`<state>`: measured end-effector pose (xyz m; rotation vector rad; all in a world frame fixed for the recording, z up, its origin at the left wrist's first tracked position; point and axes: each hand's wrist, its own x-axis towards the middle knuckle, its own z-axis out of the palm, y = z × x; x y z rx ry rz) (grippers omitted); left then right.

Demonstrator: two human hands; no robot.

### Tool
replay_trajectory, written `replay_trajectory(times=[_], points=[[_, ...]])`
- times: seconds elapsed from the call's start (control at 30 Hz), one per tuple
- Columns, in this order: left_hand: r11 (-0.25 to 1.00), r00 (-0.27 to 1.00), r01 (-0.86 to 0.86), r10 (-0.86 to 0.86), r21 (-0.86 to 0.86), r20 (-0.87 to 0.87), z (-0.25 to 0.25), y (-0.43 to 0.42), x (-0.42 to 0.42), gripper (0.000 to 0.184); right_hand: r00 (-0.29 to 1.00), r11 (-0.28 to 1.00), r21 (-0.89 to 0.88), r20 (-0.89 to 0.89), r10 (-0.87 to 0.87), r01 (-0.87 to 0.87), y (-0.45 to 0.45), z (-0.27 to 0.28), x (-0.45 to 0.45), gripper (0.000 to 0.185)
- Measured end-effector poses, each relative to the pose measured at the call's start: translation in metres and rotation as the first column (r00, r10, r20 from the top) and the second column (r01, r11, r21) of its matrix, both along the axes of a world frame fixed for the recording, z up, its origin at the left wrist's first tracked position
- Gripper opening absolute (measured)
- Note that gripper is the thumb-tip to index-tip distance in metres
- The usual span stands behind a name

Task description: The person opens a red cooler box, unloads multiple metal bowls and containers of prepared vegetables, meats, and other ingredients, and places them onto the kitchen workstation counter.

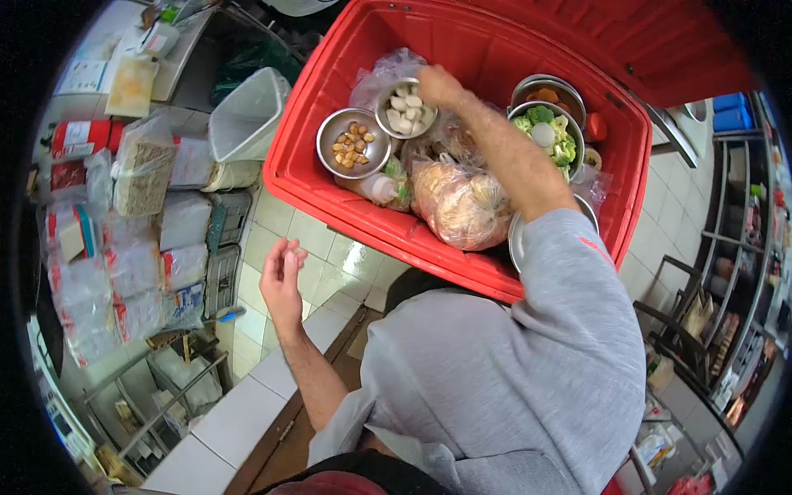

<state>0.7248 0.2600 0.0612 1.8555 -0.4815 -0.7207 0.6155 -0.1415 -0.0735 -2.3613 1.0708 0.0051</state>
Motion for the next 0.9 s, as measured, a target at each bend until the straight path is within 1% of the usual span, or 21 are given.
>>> replay_trajectory(times=[0.03, 0.1, 0.17, 0.23, 0.27, 0.33, 0.37, 0.4, 0.43, 0.47, 0.5, 0.53, 0.57, 0.6, 0.63, 0.67, 0.7, 0.73, 0.8, 0.83, 0.9], points=[[0.998, 0.997, 0.059, -0.058, -0.035, 0.042, -0.001, -0.016, 0.007, 0.035, 0.997, 1.000, -0.021, 0.083, -0.007, 0.009, 0.005, 0.033, -0.003, 0.026], [0.985, 0.988, 0.152, -0.148, -0.083, 0.053, -0.005, -0.046, 0.020, 0.038, 0.988, 0.997, -0.052, 0.139, 0.067, -0.060, 0.011, 0.091, -0.005, 0.023], [0.961, 0.969, 0.244, -0.234, -0.132, 0.082, -0.005, -0.076, 0.031, 0.040, 0.979, 0.995, -0.074, 0.191, 0.074, -0.061, 0.018, 0.119, 0.000, 0.022], [0.906, 0.964, 0.255, -0.267, -0.337, 0.011, -0.002, -0.106, 0.033, 0.051, 0.967, 0.994, -0.095, 0.242, 0.080, -0.058, 0.032, 0.139, 0.008, 0.021], [0.904, 0.960, 0.265, -0.279, -0.336, 0.006, -0.002, -0.116, 0.036, 0.051, 0.956, 0.997, -0.047, 0.282, 0.078, -0.067, 0.044, 0.147, 0.015, 0.021], [0.866, 0.894, 0.170, -0.337, -0.471, -0.295, 0.000, -0.129, 0.046, 0.067, 0.928, 0.994, -0.012, 0.357, 0.108, -0.112, 0.069, 0.153, 0.028, 0.021], [0.838, 0.854, 0.172, -0.390, -0.518, -0.346, -0.002, -0.134, 0.051, 0.069, 0.930, 0.993, 0.063, 0.359, 0.075, -0.104, 0.084, 0.155, 0.035, 0.024], [0.824, 0.851, 0.225, -0.426, -0.519, -0.308, -0.013, -0.135, 0.062, 0.066, 0.920, 0.993, 0.059, 0.386, 0.075, -0.105, 0.097, 0.150, 0.043, 0.025], [0.811, 0.845, 0.270, -0.458, -0.519, -0.277, -0.019, -0.136, 0.071, 0.062, 0.916, 0.984, 0.160, 0.401, 0.011, -0.081, 0.111, 0.152, 0.050, 0.025], [0.835, 0.842, 0.248, -0.437, -0.491, -0.318, -0.020, -0.133, 0.078, 0.055, 0.915, 0.983, 0.170, 0.403, -0.011, -0.063, 0.122, 0.152, 0.055, 0.024], [0.827, 0.832, 0.260, -0.454, -0.498, -0.319, -0.019, -0.127, 0.085, 0.055, 0.898, 0.984, 0.166, 0.440, -0.012, -0.068, 0.128, 0.138, 0.060, 0.025], [0.870, 0.830, 0.179, -0.385, -0.460, -0.404, -0.020, -0.119, 0.093, 0.052, 0.870, 0.875, 0.474, 0.467, -0.156, -0.098, 0.130, 0.136, 0.064, 0.029], [0.906, 0.818, 0.100, -0.310, -0.412, -0.485, -0.019, -0.112, 0.101, 0.050, 0.840, 0.672, 0.726, 0.450, -0.302, -0.147, 0.129, 0.134, 0.068, 0.033], [0.909, 0.820, 0.059, -0.280, -0.413, -0.499, -0.016, -0.105, 0.108, 0.050, 0.714, 0.513, 0.833, 0.487, -0.502, -0.207, 0.123, 0.111, 0.070, 0.044], [0.912, 0.820, 0.017, -0.248, -0.410, -0.516, -0.014, -0.097, 0.115, 0.050, 0.707, 0.517, 0.834, 0.484, -0.516, -0.194, 0.112, 0.065, 0.074, 0.044], [0.918, 0.800, -0.006, -0.234, -0.397, -0.553, -0.012, -0.089, 0.125, 0.051, 0.750, 0.885, 0.457, 0.553, -0.363, 0.091, 0.099, 0.007, 0.080, 0.047], [0.924, 0.778, -0.031, -0.216, -0.380, -0.590, -0.010, -0.080, 0.134, 0.052, 0.831, 0.949, -0.096, 0.514, -0.212, 0.301, 0.096, -0.035, 0.082, 0.050], [0.923, 0.790, -0.048, -0.199, -0.381, -0.580, -0.008, -0.074, 0.141, 0.052, 0.830, 0.945, -0.097, 0.512, -0.222, 0.313, 0.100, -0.059, 0.079, 0.050], [0.924, 0.822, -0.084, -0.148, -0.374, -0.550, -0.004, -0.065, 0.150, 0.053, 0.911, 0.919, 0.248, 0.203, -0.359, 0.307, 0.106, -0.075, 0.074, 0.043], [0.924, 0.822, -0.078, -0.153, -0.375, -0.548, -0.003, -0.061, 0.155, 0.053, 0.908, 0.917, 0.248, 0.206, -0.364, 0.311, 0.107, -0.073, 0.073, 0.043], [0.923, 0.854, -0.083, -0.128, -0.375, -0.503, -0.003, -0.055, 0.165, 0.054, 0.881, 0.836, 0.377, 0.096, -0.463, 0.398, 0.110, -0.067, 0.071, 0.039]])
